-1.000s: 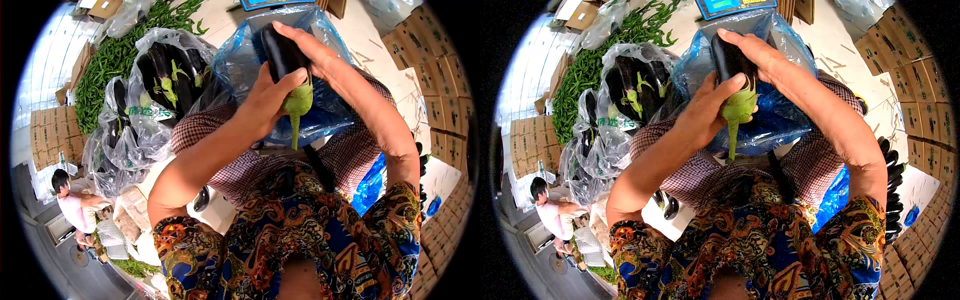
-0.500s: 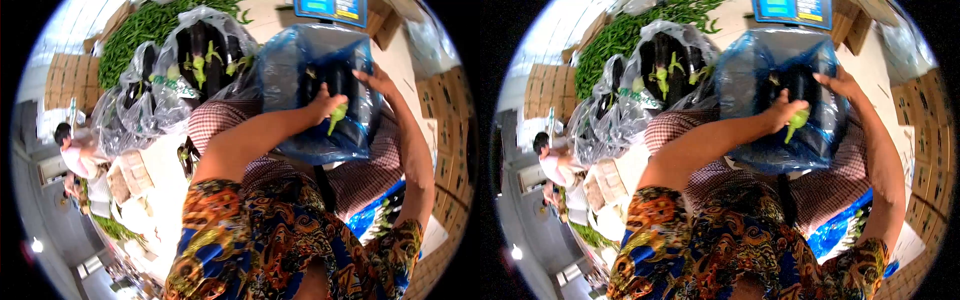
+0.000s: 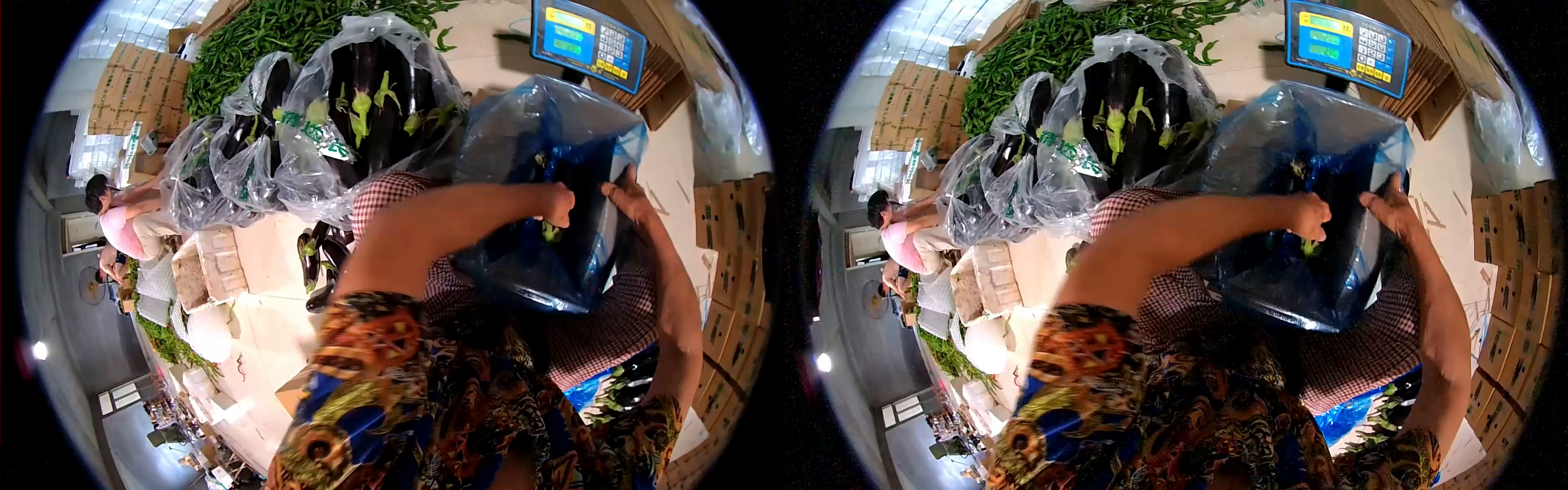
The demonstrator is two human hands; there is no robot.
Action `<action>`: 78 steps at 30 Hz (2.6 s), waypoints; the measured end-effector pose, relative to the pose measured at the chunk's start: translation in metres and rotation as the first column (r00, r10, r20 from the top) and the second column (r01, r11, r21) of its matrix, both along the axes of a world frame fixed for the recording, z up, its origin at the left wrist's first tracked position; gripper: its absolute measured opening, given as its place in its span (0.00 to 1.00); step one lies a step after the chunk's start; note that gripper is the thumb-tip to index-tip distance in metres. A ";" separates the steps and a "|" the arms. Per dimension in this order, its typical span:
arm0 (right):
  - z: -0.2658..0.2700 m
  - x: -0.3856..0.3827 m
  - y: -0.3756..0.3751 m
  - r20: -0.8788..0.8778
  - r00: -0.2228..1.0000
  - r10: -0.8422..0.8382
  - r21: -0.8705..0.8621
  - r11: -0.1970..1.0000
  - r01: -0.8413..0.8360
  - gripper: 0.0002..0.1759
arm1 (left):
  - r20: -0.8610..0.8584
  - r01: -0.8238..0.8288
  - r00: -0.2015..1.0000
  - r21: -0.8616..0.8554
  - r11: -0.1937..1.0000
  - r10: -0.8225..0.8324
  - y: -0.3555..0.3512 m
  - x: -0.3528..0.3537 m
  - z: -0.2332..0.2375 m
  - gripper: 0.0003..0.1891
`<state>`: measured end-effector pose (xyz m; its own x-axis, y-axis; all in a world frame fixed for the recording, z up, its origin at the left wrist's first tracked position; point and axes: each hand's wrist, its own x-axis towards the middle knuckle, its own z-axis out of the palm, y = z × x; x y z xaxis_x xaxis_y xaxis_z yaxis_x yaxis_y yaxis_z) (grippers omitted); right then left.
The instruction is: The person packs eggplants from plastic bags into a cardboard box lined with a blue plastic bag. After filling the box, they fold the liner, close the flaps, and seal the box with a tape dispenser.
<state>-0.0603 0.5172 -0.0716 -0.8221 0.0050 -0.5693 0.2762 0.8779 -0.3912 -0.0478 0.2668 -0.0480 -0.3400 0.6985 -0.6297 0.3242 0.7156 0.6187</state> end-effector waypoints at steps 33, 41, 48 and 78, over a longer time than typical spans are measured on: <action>0.129 0.027 -0.063 -0.262 0.958 -0.120 -0.430 0.903 -0.005 0.31 | 0.900 -0.964 0.190 0.246 -0.099 0.392 -0.358 0.083 0.153 0.33; 0.159 0.039 -0.081 -0.260 0.965 -0.044 -0.603 0.787 -0.127 0.32 | 0.776 -0.927 0.356 0.366 0.088 0.521 -0.313 0.078 0.180 0.45; 0.193 0.045 -0.100 0.011 0.994 -0.111 -0.982 0.184 0.031 0.31 | 0.718 -0.969 0.236 0.226 0.101 0.655 -0.214 0.065 0.181 0.44; 0.169 0.097 -0.053 -0.011 0.867 -0.498 -0.998 0.058 0.020 0.21 | 0.980 -0.898 0.188 0.198 0.393 -0.063 -0.084 0.099 0.120 0.50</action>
<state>0.0364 0.4646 0.0973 -0.9961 -0.0828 -0.0301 0.0626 -0.4248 -0.9031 0.0509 0.1833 0.0716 -0.4404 0.8738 -0.2063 -0.8278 -0.3063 0.4700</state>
